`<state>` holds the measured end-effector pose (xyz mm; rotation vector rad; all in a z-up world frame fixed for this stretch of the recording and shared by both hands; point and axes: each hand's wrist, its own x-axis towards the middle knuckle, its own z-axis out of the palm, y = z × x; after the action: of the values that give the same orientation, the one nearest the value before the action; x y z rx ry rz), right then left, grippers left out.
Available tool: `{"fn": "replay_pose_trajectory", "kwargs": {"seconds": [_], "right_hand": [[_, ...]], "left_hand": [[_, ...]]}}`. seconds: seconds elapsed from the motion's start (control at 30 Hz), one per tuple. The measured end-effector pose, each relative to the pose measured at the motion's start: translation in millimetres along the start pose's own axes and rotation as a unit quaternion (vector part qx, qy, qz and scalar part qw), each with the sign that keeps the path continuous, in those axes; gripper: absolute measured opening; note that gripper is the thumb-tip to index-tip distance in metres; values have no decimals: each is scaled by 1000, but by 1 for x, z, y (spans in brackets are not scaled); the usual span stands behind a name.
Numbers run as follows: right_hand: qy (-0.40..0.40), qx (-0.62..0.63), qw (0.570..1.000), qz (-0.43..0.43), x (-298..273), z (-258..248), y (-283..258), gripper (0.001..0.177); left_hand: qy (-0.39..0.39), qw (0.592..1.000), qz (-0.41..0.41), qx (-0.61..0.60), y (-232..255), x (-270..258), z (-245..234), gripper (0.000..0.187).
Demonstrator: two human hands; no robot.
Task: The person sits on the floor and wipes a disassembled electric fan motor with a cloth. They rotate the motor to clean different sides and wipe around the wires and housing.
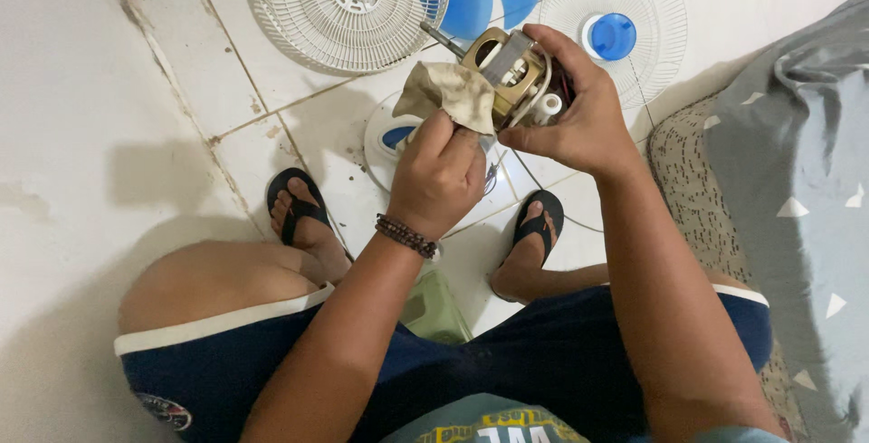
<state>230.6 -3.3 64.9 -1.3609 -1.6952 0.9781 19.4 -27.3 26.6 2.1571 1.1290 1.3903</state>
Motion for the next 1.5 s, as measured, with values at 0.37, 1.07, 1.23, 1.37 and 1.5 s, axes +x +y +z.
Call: {"fn": "replay_pose_trajectory", "kwargs": {"seconds": [0.37,1.07,1.23,1.37,1.5], "right_hand": [[6,-18,1000,1,-1,-6,-1,104],[5,55,998,15,2,-13,4,104],[-1,-3,1000,17,1,-15,2,105],[11,45,999,29,3,-14,1,103],[6,54,998,13,4,-19,4,102]], "left_hand": [[214,930,-207,-215,-36,11,-24,14],[72,939,-181,-285,-15,31,18,21],[-42,934,-262,-238,-26,26,10,22],[-8,921,-331,-206,-38,17,4,23],[85,830,-399,-380,-53,11,-2,25]]}}
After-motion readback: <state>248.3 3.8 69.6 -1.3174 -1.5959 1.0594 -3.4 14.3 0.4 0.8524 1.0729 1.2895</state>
